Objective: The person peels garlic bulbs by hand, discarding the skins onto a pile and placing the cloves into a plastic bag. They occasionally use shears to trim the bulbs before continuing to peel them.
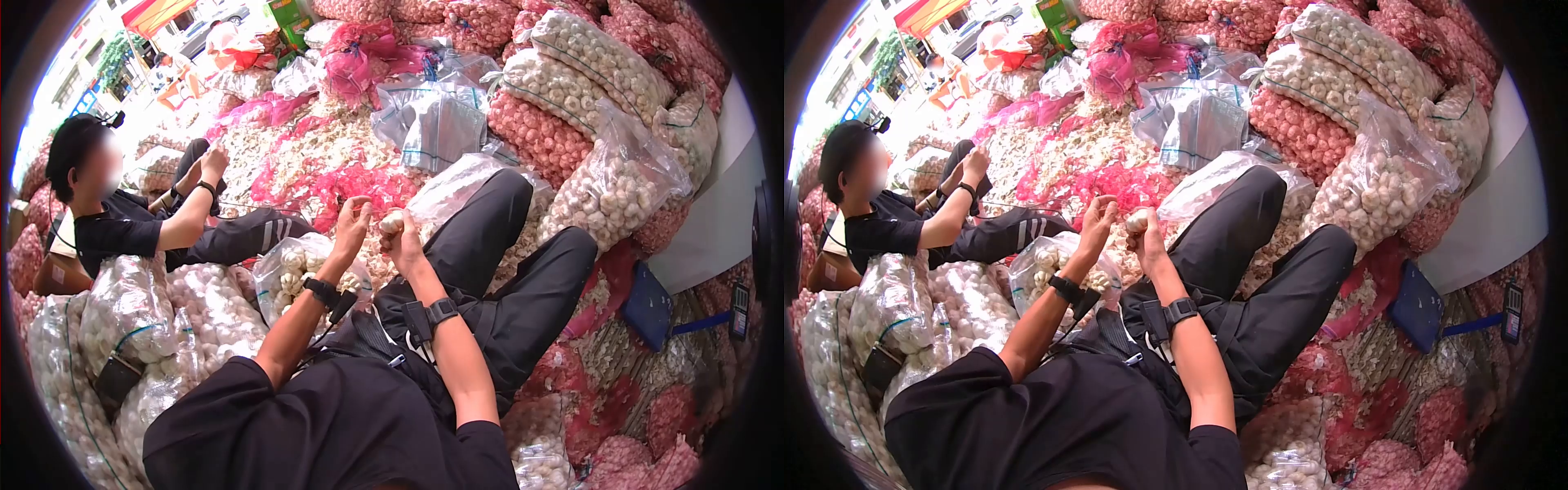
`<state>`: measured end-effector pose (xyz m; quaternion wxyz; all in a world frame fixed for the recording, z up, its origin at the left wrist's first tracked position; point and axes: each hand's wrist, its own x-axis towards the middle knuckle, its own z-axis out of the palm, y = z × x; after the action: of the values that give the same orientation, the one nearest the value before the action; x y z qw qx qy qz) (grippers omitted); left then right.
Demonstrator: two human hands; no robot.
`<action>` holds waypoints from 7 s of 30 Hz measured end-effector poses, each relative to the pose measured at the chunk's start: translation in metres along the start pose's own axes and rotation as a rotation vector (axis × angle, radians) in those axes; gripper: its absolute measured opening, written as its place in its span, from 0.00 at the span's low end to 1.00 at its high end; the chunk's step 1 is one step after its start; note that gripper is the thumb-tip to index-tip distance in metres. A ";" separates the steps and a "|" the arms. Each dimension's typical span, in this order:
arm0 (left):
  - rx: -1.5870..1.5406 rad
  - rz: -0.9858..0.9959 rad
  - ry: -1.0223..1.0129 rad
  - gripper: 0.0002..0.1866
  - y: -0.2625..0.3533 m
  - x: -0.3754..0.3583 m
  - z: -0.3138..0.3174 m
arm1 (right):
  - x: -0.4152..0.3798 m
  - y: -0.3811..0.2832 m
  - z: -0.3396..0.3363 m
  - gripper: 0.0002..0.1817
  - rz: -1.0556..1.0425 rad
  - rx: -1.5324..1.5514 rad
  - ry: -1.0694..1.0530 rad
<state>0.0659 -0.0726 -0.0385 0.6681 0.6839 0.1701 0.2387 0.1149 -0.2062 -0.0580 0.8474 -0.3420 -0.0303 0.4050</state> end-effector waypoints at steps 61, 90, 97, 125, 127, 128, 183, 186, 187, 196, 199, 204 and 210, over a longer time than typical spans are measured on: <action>0.698 0.485 -0.230 0.09 0.049 -0.028 0.018 | 0.002 0.004 0.003 0.34 0.094 -0.017 0.087; 0.284 0.039 -0.134 0.10 0.011 -0.018 0.009 | 0.003 -0.002 -0.007 0.33 -0.038 0.034 -0.011; 0.300 0.278 -0.455 0.20 0.024 -0.010 0.002 | 0.008 0.004 -0.006 0.38 -0.031 -0.210 0.035; 0.751 0.550 -0.314 0.05 0.055 -0.024 0.007 | 0.004 0.002 -0.009 0.24 -0.005 -0.062 0.162; 0.751 0.597 -0.283 0.05 0.054 -0.023 0.006 | 0.000 -0.002 -0.003 0.21 -0.009 -0.086 0.139; 0.740 0.573 -0.259 0.05 0.053 -0.022 0.005 | -0.002 -0.003 -0.001 0.19 -0.019 -0.094 0.138; 0.663 0.338 -0.239 0.11 0.033 -0.032 0.021 | 0.013 0.011 -0.024 0.22 0.044 -0.125 0.116; 0.618 0.338 -0.216 0.11 0.036 -0.035 0.024 | 0.012 0.010 -0.022 0.23 0.026 -0.101 0.114; 0.592 0.337 -0.209 0.10 0.037 -0.036 0.025 | 0.012 0.010 -0.022 0.24 0.018 -0.074 0.108; 0.560 0.368 -0.185 0.10 0.032 -0.038 0.030 | 0.008 0.010 -0.020 0.25 -0.021 -0.133 0.175; 0.587 0.397 -0.175 0.10 0.027 -0.039 0.031 | 0.011 0.018 -0.010 0.25 -0.135 -0.045 0.329; 0.605 0.408 -0.169 0.09 0.021 -0.039 0.033 | 0.011 0.020 -0.008 0.26 -0.099 -0.052 0.410; 0.571 0.285 -0.272 0.11 0.030 -0.035 0.023 | 0.005 0.003 -0.019 0.26 0.055 -0.051 0.256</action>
<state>0.0472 -0.1128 -0.0119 0.4265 0.8856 0.0421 0.1790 0.1220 -0.2120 -0.0752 0.8239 -0.4131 0.0769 0.3804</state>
